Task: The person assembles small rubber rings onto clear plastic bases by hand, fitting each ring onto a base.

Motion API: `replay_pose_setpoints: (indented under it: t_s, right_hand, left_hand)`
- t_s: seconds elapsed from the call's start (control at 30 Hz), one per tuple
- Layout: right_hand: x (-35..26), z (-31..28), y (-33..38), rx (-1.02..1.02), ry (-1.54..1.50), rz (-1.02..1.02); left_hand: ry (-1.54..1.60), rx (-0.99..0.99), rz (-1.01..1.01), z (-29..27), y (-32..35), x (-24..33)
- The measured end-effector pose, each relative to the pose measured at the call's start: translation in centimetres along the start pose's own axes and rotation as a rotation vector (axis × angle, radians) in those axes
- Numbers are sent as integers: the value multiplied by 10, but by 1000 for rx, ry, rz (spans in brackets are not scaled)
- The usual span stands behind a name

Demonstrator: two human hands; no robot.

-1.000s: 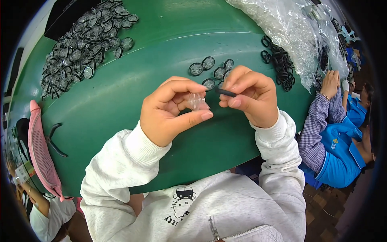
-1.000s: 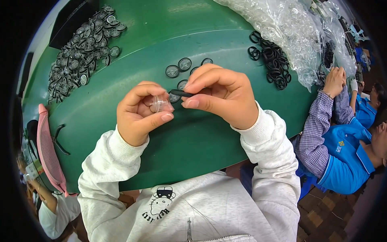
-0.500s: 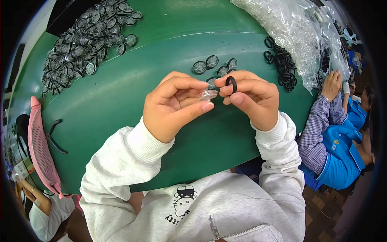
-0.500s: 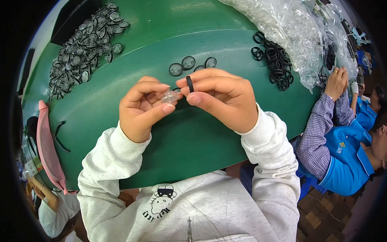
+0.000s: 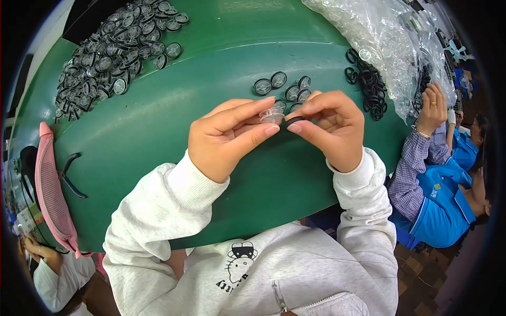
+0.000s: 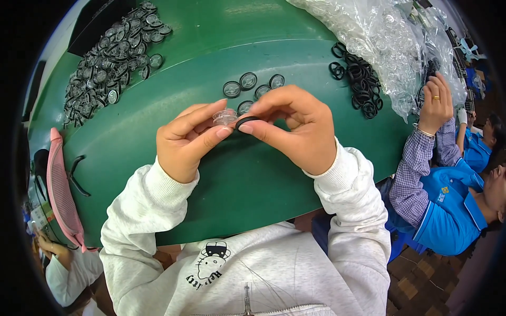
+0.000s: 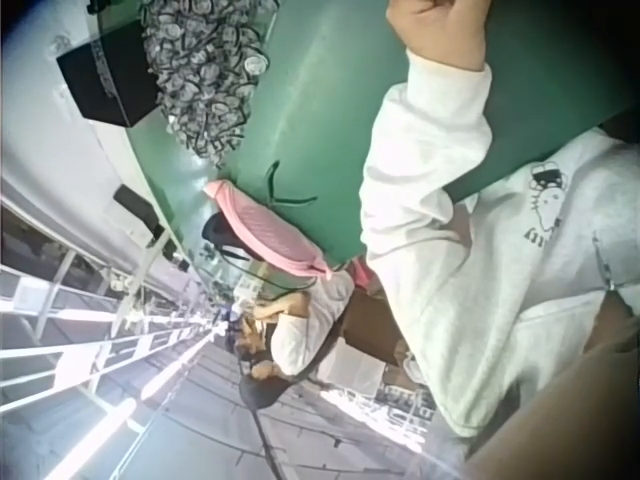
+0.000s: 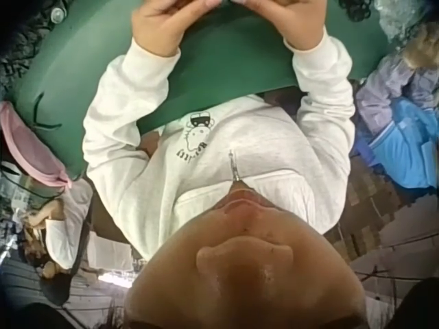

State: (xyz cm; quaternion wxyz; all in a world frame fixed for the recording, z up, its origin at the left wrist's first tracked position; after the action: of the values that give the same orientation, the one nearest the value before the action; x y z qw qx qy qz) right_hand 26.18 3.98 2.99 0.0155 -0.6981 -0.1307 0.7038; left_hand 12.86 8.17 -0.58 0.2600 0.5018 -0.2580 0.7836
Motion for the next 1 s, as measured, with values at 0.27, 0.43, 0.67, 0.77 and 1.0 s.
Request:
replay_pose_setpoints:
  t_s: [0.27, 0.43, 0.67, 0.77, 1.0]
  right_hand:
    - [0, 1, -2, -44, -67, 11]
    - [20, 1, 5, 134, -340, 316]
    - [18, 6, 1, 30, -231, 167]
    - [18, 4, 1, 39, -219, 140]
    - [11, 4, 4, 66, -140, 68]
  left_hand:
    - [-150, -55, 58, -1, 0, 3]
    - [-89, 40, 54, -5, 0, 5]
    - [-129, -21, 93, 7, 0, 11]
    - [-129, -67, 143, 16, 1, 18]
    - [-496, -138, 236, 21, 2, 28]
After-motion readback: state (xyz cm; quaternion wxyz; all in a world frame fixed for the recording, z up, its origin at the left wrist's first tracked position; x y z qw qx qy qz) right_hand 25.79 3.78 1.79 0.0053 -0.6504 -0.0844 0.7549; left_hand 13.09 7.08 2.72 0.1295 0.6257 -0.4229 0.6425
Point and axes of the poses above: each hand's wrist, its own y-axis away from the middle knuckle, its own z-axis out of the palm, x = y × z, the point moved 10 cm from there along -y, towards the middle knuckle, and after that the axes turned 11 degrees about -x, right-handed, at the moved point
